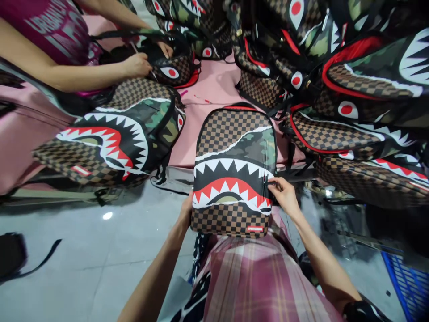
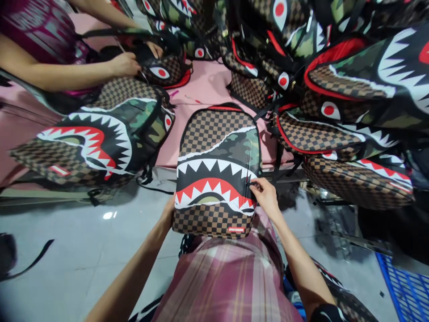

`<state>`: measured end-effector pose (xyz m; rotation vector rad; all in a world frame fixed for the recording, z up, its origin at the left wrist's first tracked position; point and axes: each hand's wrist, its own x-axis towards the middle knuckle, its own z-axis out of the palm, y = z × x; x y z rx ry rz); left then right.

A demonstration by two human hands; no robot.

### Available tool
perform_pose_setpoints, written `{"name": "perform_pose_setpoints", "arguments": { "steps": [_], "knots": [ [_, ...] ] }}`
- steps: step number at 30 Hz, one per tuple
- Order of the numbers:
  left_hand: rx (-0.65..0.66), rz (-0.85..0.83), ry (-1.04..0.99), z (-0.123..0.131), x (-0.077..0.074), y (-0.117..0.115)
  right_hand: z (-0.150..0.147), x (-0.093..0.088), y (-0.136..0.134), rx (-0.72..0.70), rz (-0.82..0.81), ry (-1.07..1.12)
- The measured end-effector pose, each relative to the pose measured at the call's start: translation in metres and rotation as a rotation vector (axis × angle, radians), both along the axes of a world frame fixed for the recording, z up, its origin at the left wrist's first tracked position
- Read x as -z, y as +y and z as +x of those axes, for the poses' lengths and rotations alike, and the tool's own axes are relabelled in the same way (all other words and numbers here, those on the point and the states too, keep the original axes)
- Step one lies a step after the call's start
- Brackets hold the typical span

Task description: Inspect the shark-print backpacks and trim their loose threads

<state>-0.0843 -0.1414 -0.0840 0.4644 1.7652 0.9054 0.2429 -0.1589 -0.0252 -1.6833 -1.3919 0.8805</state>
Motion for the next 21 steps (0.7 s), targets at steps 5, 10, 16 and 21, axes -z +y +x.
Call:
{"name": "perform_pose_setpoints", "arguments": {
  "steps": [5, 10, 16, 21],
  "knots": [
    [0.135, 0.068, 0.050, -0.006, 0.001, -0.005, 0.006, -0.002, 0.003, -0.099, 0.057, -0.086],
    [0.030, 0.391, 0.465, 0.015, -0.038, 0.008, 0.007, -0.007, 0.009, -0.167, 0.101, -0.130],
    [0.489, 0.653, -0.024, 0.131, -0.087, 0.034, 0.006, -0.014, 0.010, -0.254, 0.165, -0.287],
    [0.733, 0.740, 0.108, 0.192, -0.079, 0.047, -0.004, 0.003, -0.041, -0.359, 0.313, -0.483]
  ]
}}
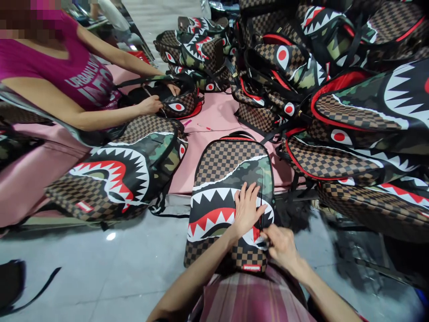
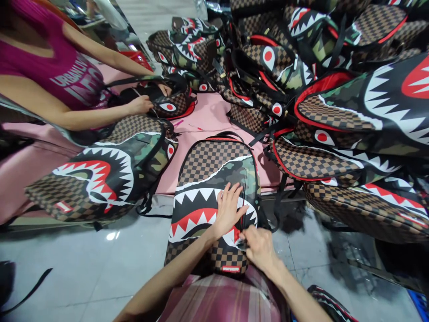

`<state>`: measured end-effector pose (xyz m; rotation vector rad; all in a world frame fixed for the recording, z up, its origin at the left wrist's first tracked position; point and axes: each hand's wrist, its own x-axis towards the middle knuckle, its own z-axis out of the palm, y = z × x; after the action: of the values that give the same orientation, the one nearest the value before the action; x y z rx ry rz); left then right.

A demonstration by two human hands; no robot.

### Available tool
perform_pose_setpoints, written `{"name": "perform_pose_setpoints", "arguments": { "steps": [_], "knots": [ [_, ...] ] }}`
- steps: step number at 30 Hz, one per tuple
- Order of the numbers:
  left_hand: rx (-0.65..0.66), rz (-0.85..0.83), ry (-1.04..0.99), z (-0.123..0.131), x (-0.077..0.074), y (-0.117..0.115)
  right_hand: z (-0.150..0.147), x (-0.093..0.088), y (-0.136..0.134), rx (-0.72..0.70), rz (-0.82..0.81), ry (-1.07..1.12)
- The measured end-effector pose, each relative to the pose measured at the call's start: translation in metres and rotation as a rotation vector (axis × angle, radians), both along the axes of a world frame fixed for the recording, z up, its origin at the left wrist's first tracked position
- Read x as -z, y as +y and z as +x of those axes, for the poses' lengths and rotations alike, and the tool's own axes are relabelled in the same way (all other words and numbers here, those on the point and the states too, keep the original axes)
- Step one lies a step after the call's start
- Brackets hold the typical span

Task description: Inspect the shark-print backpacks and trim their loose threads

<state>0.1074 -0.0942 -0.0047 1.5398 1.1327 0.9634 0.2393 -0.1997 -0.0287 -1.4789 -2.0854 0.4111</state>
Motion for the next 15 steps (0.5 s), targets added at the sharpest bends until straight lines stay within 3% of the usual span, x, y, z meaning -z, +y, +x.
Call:
{"name": "perform_pose_setpoints", "arguments": {
  "steps": [3, 6, 7, 9, 11, 15],
  "knots": [
    [0.007, 0.094, 0.158, 0.002, 0.009, 0.006, 0.000, 0.017, -0.031, -0.015, 0.011, 0.108],
    [0.029, 0.166, 0.438, -0.005, 0.012, 0.009, 0.018, 0.021, -0.016, 0.056, -0.117, 0.386],
    [0.030, 0.198, 0.546, -0.007, 0.012, 0.010, 0.028, 0.019, 0.001, 0.128, -0.176, 0.469],
    [0.026, 0.262, 0.741, -0.008, 0.009, 0.011, 0.049, 0.016, 0.051, 0.415, -0.238, 0.527],
    [0.013, 0.264, 0.902, -0.006, 0.006, 0.015, 0.067, 0.018, 0.111, 0.583, -0.289, 0.358],
    [-0.004, 0.065, 1.196, 0.004, -0.002, 0.028, 0.082, 0.032, 0.207, 0.593, -0.305, 0.245]
  ]
}}
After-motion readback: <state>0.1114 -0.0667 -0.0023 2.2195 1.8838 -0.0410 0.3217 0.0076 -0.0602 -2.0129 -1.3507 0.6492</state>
